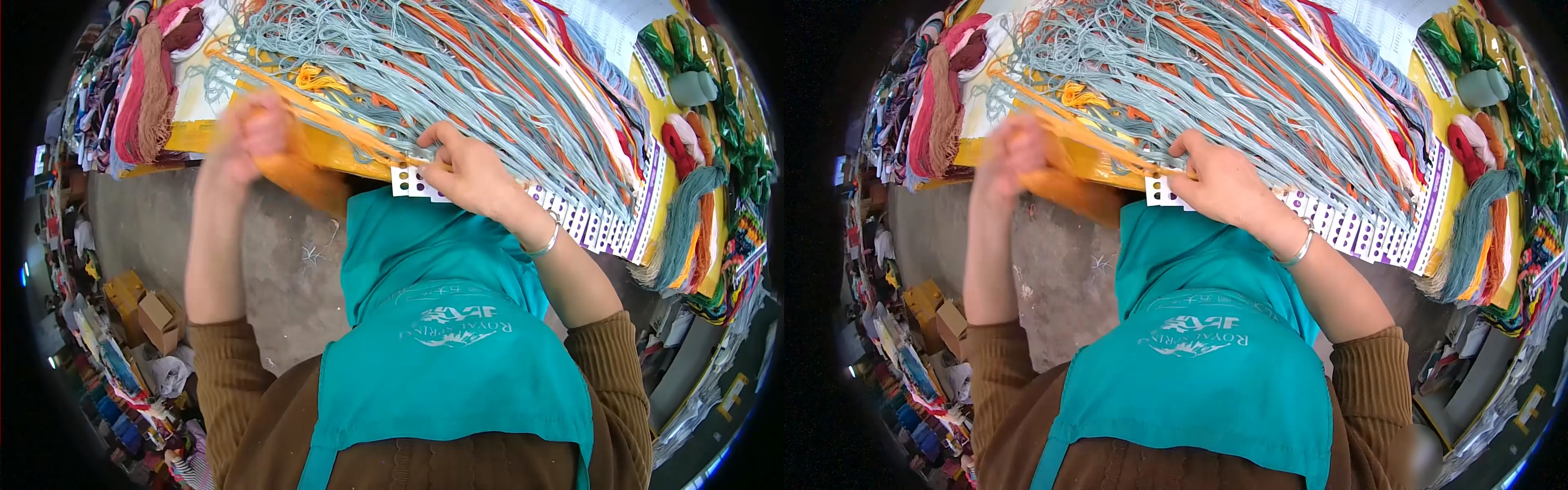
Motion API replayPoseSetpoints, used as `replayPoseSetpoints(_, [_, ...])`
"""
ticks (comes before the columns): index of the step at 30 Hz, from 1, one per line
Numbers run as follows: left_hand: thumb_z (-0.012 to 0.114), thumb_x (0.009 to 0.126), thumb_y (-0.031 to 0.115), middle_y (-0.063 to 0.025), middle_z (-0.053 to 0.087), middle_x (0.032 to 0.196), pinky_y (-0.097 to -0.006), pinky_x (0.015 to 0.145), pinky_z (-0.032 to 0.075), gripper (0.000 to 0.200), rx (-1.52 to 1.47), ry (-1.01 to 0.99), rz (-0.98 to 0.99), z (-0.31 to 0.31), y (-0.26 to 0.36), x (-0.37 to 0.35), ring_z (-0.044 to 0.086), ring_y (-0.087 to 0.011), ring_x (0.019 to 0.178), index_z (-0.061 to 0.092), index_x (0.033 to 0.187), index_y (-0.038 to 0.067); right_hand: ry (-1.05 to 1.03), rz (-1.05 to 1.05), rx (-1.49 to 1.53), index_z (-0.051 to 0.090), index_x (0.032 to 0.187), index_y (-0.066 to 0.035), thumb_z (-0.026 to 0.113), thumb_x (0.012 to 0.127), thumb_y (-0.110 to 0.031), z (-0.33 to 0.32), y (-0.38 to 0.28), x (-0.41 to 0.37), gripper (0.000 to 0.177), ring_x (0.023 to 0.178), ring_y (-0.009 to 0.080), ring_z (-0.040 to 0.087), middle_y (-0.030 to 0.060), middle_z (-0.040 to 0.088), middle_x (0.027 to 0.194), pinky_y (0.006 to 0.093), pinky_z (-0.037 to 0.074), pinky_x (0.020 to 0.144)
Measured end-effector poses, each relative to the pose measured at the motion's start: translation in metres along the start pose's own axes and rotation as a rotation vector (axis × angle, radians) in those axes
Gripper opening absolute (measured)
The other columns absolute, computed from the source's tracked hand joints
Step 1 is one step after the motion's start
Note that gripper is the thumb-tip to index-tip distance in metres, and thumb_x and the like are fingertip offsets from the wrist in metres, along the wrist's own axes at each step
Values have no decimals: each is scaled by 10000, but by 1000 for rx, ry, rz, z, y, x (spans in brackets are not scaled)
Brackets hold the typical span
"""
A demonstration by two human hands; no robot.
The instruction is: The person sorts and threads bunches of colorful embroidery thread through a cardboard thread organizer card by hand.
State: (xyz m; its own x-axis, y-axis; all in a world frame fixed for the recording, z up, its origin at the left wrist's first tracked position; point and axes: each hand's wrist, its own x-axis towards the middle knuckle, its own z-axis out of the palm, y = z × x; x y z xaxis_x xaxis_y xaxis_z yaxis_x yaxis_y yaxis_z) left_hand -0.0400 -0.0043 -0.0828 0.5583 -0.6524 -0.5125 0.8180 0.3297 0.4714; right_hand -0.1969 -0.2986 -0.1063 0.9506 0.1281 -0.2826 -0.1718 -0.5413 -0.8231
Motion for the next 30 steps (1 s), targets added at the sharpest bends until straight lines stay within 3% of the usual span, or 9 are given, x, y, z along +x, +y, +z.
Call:
replayPoseSetpoints(6, [441, 975, 104, 58, 341, 548, -208, 433, 312, 183, -379, -60, 462, -21, 93, 33, 321, -77, 428, 508, 829, 17, 13, -8, 1, 555, 1090, -37, 587, 773, -178, 3, 0, -1, 349, 695, 301, 623, 93, 626, 671, 443, 467, 653])
replayPoseSetpoints(7, [471, 974, 113, 26, 400, 595, -213, 465, 331, 148, -525, -125, 589, -26, 97, 31, 353, -86, 471, 535, 961, -20, 19, -17, 6, 556, 1087, -37, 588, 772, -178, 4, 0, -2, 347, 691, 298, 624, 91, 627, 669, 441, 468, 651])
replayPoseSetpoints(10, [496, 972, 136, -31, 508, 716, -210, 509, 360, 216, -270, 141, 742, -19, 91, 29, 377, -90, 510, 532, 1095, -38, 44, -37, 0, 559, 1083, -37, 592, 768, -172, 4, 4, -1, 344, 680, 290, 625, 85, 631, 667, 434, 467, 642])
replayPoseSetpoints(14, [545, 959, 226, -90, 639, 1018, -281, 714, 477, 450, 15, -355, 484, -19, 55, 8, 539, -121, 683, 484, 1328, -24, 43, -52, -3, 564, 1093, -40, 607, 776, -177, 6, 4, -1, 348, 674, 274, 626, 83, 635, 671, 418, 465, 638])
replayPoseSetpoints(16, [491, 982, 280, -173, 569, 1292, -359, 916, 489, 552, 148, -93, 542, 16, 10, -8, 611, -233, 1049, 380, 1423, -33, 54, -46, 67, 578, 1077, -38, 619, 799, -167, 6, 6, -2, 309, 644, 226, 611, 66, 624, 656, 378, 461, 615])
replayPoseSetpoints(18, [407, 1012, 324, -210, 328, 1511, -437, 1123, 334, 607, 165, -135, 511, 37, -26, -21, 334, -311, 1404, 259, 1466, -49, 56, -28, 173, 591, 1059, -35, 631, 823, -155, 8, 4, -2, 267, 621, 172, 591, 48, 616, 653, 334, 453, 593])
replayPoseSetpoints(24, [372, 1005, 401, -192, 244, 1555, -468, 1141, 279, 664, 198, -187, 459, 69, -95, -37, 217, -312, 1455, 232, 1481, -40, 169, -210, 596, 635, 966, -9, 649, 880, -106, 29, -34, -7, 131, 636, 36, 516, -19, 623, 742, 223, 422, 578])
replayPoseSetpoints(25, [370, 998, 412, -180, 269, 1548, -439, 1143, 274, 673, 212, -187, 466, 74, -104, -35, 258, -298, 1440, 241, 1480, -40, 151, -281, 858, 654, 942, 2, 656, 881, -94, 37, -50, -8, 114, 648, 34, 506, -25, 619, 750, 204, 421, 600])
replayPoseSetpoints(30, [350, 997, 412, -154, 316, 1528, -382, 1123, 298, 674, 317, -271, 417, 81, -130, -29, 366, -247, 1371, 251, 1474, -53, 73, -104, 1029, 642, 862, -13, 656, 881, -92, 45, -61, -13, 83, 595, 43, 486, 20, 646, 791, 211, 446, 611])
